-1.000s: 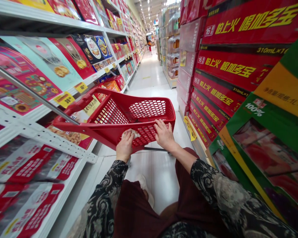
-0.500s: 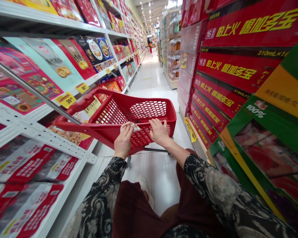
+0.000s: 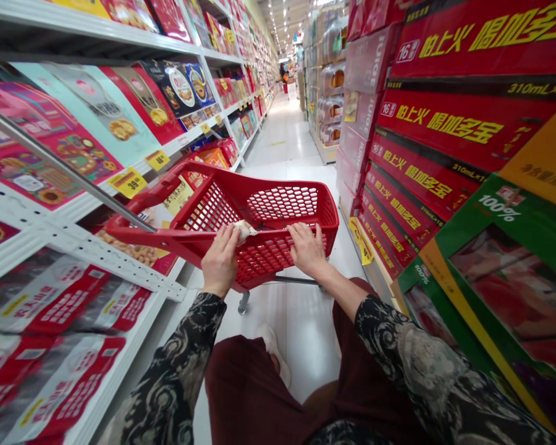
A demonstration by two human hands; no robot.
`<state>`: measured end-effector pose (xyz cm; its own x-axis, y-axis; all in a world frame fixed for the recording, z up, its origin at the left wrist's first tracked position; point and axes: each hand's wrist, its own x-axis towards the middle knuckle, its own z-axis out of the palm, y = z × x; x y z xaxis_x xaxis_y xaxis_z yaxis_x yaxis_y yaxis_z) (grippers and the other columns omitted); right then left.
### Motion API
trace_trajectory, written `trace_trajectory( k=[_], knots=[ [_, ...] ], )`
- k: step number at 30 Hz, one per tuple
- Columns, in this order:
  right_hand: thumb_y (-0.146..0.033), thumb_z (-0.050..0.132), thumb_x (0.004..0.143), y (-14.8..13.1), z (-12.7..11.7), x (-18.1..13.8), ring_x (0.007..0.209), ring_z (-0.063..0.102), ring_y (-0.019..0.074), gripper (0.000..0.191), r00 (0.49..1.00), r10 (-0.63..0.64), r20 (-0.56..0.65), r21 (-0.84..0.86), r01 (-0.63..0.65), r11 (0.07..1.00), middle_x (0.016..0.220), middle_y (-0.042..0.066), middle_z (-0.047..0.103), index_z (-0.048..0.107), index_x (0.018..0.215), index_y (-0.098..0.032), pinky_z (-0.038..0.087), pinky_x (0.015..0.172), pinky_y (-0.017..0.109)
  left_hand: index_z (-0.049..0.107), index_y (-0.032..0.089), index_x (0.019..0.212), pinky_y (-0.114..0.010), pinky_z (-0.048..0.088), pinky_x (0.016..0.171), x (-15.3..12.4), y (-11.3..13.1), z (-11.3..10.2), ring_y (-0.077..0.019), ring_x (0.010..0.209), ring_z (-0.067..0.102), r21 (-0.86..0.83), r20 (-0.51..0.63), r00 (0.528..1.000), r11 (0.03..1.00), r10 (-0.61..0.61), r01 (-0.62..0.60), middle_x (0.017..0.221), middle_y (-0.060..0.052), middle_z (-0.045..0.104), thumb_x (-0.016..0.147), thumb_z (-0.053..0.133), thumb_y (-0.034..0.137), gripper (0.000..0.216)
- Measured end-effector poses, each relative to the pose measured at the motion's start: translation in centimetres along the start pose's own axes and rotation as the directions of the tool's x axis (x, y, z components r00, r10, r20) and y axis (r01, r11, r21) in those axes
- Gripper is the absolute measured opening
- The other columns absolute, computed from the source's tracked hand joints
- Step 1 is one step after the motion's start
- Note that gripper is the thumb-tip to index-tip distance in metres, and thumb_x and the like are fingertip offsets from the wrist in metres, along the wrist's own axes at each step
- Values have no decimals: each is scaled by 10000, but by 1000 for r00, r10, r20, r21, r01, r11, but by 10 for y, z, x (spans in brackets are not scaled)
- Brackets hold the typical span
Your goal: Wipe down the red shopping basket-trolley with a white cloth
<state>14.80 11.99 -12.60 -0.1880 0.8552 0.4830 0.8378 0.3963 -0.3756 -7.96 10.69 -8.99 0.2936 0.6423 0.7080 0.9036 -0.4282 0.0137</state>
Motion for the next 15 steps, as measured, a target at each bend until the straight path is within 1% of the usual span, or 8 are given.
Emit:
trace_trajectory(
  k=[2, 6, 9, 11, 12, 13, 15],
  knots=[
    [-156, 432, 779, 2, -1, -1, 1262, 330, 235, 523, 1000, -8, -2, -8, 8, 1000, 1334, 112, 467, 435, 1300, -122, 63, 1082, 517, 488, 204, 1269, -362, 354, 1072, 1, 3, 5, -179, 1290, 377, -10, 14, 1000, 1000, -9, 9, 1335, -68, 494, 815, 373, 58, 491],
    [-157, 430, 778, 4, -4, -3, 1260, 337, 232, 524, 1000, -12, 8, -20, 12, 1000, 1335, 110, 468, 436, 1300, -128, 71, 1083, 513, 507, 189, 1250, -365, 344, 1078, -14, 13, 21, -180, 1289, 377, -24, 60, 998, 1000, 6, -5, 1327, -78, 501, 805, 374, 52, 483],
    [-158, 426, 781, 6, -6, -4, 1264, 335, 233, 519, 1000, -4, 8, -22, 4, 1000, 1336, 115, 466, 438, 1299, -130, 72, 1082, 517, 543, 175, 1209, -339, 378, 1054, -25, 19, 25, -177, 1256, 425, -24, 165, 983, 997, 77, -74, 1291, -81, 536, 804, 374, 55, 455],
    [-160, 428, 782, 8, -7, -5, 1266, 334, 234, 517, 1000, -4, 6, -17, 5, 1000, 1336, 117, 467, 440, 1298, -129, 71, 1082, 518, 567, 168, 1179, -330, 398, 1037, -26, 20, 21, -179, 1230, 459, -29, 234, 966, 993, 114, -111, 1265, -84, 558, 802, 376, 57, 437],
    [-159, 429, 781, 9, -8, -6, 1266, 333, 234, 517, 1000, -6, 4, -11, 6, 1000, 1335, 117, 467, 441, 1297, -129, 69, 1083, 517, 570, 167, 1175, -332, 398, 1036, -24, 21, 18, -179, 1227, 463, -30, 246, 962, 992, 123, -119, 1266, -83, 558, 801, 377, 56, 435],
    [-158, 430, 781, 9, -8, -6, 1268, 331, 232, 516, 1000, -8, 3, -3, 8, 1000, 1336, 114, 467, 443, 1296, -130, 67, 1085, 516, 567, 170, 1178, -336, 393, 1041, -20, 20, 13, -179, 1231, 458, -31, 238, 963, 992, 123, -119, 1272, -80, 553, 801, 379, 56, 437],
    [-156, 428, 780, 9, -9, -7, 1271, 328, 227, 512, 1000, -1, 1, 18, 1, 1000, 1333, 108, 470, 449, 1291, -135, 60, 1089, 512, 555, 184, 1195, -336, 376, 1054, -8, 20, 2, -172, 1249, 435, -35, 176, 978, 994, 110, -106, 1280, -64, 549, 803, 383, 55, 448]
  ],
)
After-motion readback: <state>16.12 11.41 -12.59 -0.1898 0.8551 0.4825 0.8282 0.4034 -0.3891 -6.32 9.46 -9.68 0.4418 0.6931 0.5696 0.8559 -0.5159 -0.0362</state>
